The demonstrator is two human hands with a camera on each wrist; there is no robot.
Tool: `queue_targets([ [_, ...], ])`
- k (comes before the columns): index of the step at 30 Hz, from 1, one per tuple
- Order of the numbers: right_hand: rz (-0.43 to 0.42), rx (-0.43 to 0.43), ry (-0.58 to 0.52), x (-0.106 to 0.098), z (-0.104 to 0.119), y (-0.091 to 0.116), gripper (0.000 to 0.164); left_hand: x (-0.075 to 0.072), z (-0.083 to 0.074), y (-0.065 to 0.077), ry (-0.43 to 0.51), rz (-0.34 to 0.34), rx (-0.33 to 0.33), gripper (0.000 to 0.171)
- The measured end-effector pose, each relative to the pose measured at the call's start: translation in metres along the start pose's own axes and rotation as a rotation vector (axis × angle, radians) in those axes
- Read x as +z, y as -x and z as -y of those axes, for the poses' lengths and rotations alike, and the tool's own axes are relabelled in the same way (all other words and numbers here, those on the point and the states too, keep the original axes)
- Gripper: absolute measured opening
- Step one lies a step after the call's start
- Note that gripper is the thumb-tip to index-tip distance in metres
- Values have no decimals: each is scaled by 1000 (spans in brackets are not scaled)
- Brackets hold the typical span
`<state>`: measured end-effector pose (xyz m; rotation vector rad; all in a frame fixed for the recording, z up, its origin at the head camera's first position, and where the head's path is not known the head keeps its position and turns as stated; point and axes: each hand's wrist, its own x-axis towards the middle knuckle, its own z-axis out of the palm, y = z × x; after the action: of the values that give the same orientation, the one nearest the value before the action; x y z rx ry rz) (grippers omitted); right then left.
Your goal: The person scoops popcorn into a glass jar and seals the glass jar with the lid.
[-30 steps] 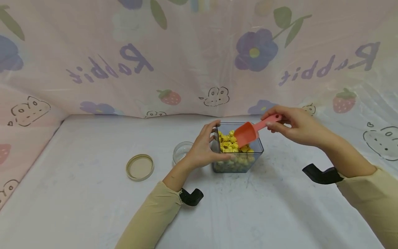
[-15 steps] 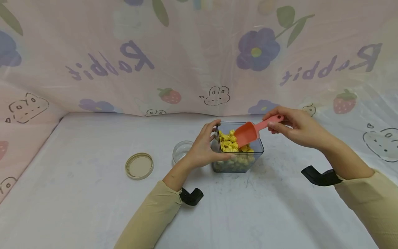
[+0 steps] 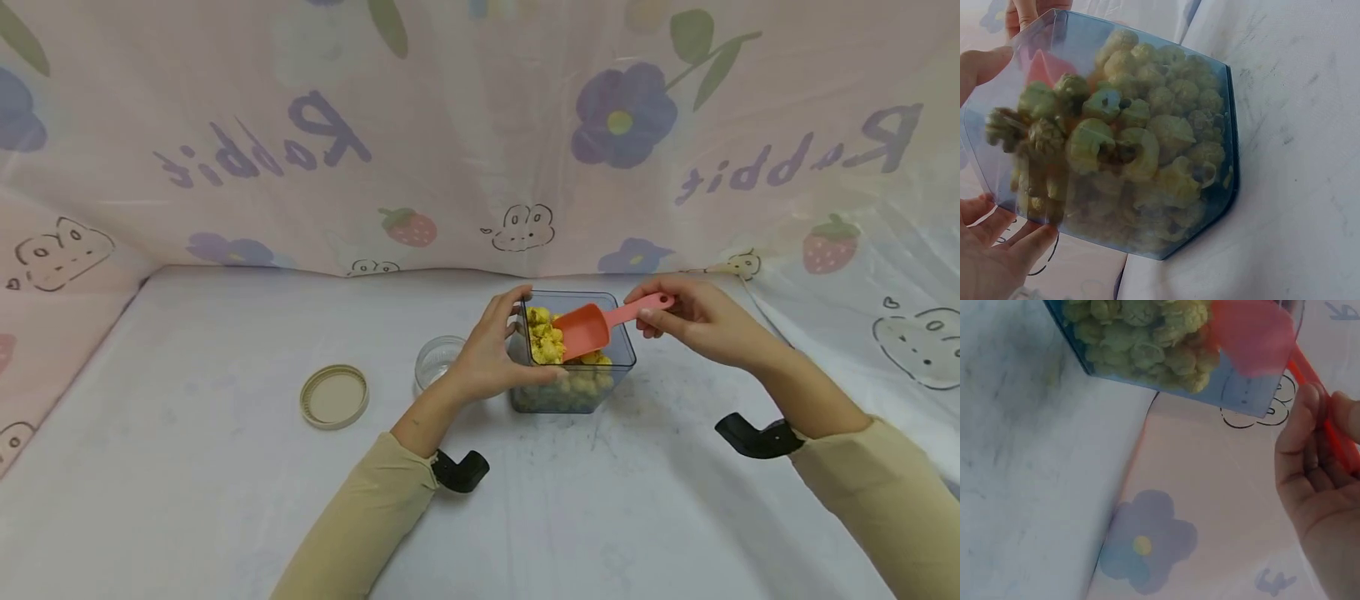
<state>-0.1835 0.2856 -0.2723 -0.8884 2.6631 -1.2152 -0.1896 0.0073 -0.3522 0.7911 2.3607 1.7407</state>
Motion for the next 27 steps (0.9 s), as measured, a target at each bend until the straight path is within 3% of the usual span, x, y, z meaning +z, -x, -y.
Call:
queue_targets([
  [7,-36,83,-132,5,-10,6,18,0,0,0,3,-1,-8,102],
  [17,-141,133,-193,20,-20,21,19,-1,0,-1,-7,-3,-11,102],
  [22,-143,133,-200,30,-17,20,20,-1,1,-1,-6,-4,-8,101],
  [27,-154,209,-219,37,-17,19,21,0,0,-1,-8,2,-20,100],
])
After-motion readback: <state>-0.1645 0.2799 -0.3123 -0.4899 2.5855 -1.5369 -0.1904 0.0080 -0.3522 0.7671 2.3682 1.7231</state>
